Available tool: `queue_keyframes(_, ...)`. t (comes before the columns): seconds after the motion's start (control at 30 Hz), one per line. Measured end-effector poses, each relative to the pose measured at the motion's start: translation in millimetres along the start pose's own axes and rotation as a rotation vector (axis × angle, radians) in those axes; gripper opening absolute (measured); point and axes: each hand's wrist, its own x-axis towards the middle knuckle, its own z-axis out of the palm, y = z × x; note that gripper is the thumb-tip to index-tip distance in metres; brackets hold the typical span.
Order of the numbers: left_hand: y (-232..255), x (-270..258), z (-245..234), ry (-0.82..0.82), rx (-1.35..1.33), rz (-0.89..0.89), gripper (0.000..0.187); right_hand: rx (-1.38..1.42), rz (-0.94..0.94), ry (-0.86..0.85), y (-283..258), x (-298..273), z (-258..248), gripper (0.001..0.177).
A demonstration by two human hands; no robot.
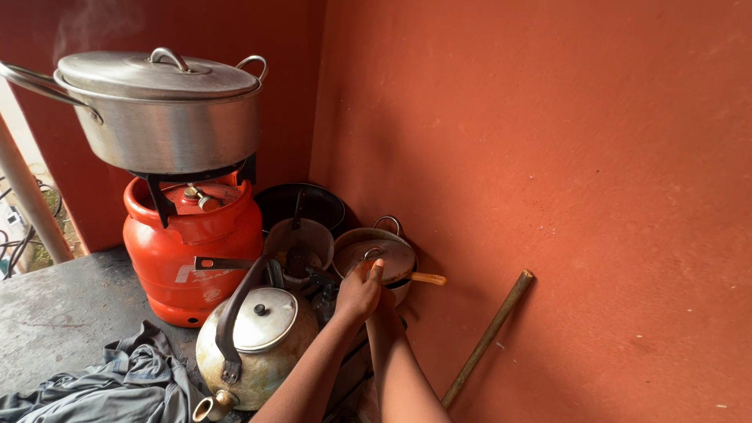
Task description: Preparing a meal by managing rice and stew in pots on a gas stove on a balcony.
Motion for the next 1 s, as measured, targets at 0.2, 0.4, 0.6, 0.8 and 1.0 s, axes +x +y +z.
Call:
queue_keyframes(0.2,5,1,-11,0.026,-0.054,0.031,0.054,-0.516,-0.087,0.112,-18,-65,1,0.054)
queue_keyframes(0.4,17,-3,-15,0.066,-0.081,0.075,0.05,-0.278,-0.095,0.339,-57,-121,42,0.05)
queue_keyframes(0.6,20,-8,-17,0.038,-0.14,0.123,0.046,-0.005,-0.148,0.584,-81,-103,11,0.05)
queue_keyframes(0.8,23,-22,-28,0.016,-0.134,0.1,0.045,0.005,-0.114,0.656,-106,-162,48,0.057)
queue_keyframes(1.0,22,-25,-35,0.037,-0.121,0.176,0.045,-0.135,-0.116,0.538,-114,-161,14,0.041)
